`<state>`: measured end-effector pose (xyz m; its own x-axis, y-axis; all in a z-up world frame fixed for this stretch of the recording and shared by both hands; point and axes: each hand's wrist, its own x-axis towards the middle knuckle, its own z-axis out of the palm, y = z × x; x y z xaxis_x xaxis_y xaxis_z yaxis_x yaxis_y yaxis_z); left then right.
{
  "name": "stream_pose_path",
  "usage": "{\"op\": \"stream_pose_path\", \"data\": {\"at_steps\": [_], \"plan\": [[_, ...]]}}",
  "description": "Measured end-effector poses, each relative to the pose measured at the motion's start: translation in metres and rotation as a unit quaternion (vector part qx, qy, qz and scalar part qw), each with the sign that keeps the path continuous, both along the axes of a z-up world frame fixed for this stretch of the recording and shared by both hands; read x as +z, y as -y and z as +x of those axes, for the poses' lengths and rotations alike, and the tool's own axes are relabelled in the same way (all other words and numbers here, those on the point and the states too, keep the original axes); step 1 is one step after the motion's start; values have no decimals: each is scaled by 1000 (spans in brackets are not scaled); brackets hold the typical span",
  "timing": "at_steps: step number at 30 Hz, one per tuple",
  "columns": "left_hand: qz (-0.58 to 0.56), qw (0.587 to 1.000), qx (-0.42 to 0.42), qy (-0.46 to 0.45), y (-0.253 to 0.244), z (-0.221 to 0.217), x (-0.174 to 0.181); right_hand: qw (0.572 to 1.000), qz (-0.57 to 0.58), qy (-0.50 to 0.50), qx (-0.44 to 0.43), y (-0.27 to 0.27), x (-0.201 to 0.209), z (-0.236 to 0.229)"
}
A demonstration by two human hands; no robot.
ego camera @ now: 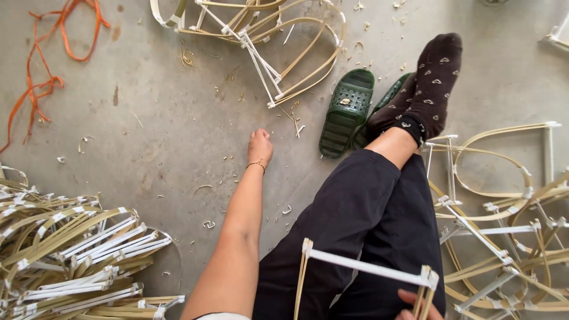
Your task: The person is seen manufacturing furniture items using bamboo and wood.
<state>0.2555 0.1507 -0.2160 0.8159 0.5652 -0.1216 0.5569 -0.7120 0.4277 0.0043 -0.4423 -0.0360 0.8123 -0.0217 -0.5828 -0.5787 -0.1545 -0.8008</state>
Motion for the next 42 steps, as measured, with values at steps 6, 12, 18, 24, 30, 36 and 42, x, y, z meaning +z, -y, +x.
{"op": "stream_pose_path", "data": {"at_steps": [6,12,18,24,30,36,42], "plan": [[-517,814,49,259,61,-24,255,989,63,133,11,-77,127,67],[-733,655,-111,145,178,-156,430,824,-353,426,126,-168,285,55],[-888,451,-81,-33,232,-215,423,939,-35,333,73,-164,272,-2],[-924,368,-104,-33,242,-242,425,959,118,258,10,-157,281,-19],[-917,384,-101,-36,244,-254,432,912,-67,398,78,-162,313,-12],[-883,450,-122,-49,245,-256,430,885,-136,426,133,-156,325,-5],[-759,601,-236,-83,259,-235,419,839,-247,473,111,-129,273,-13]]}}
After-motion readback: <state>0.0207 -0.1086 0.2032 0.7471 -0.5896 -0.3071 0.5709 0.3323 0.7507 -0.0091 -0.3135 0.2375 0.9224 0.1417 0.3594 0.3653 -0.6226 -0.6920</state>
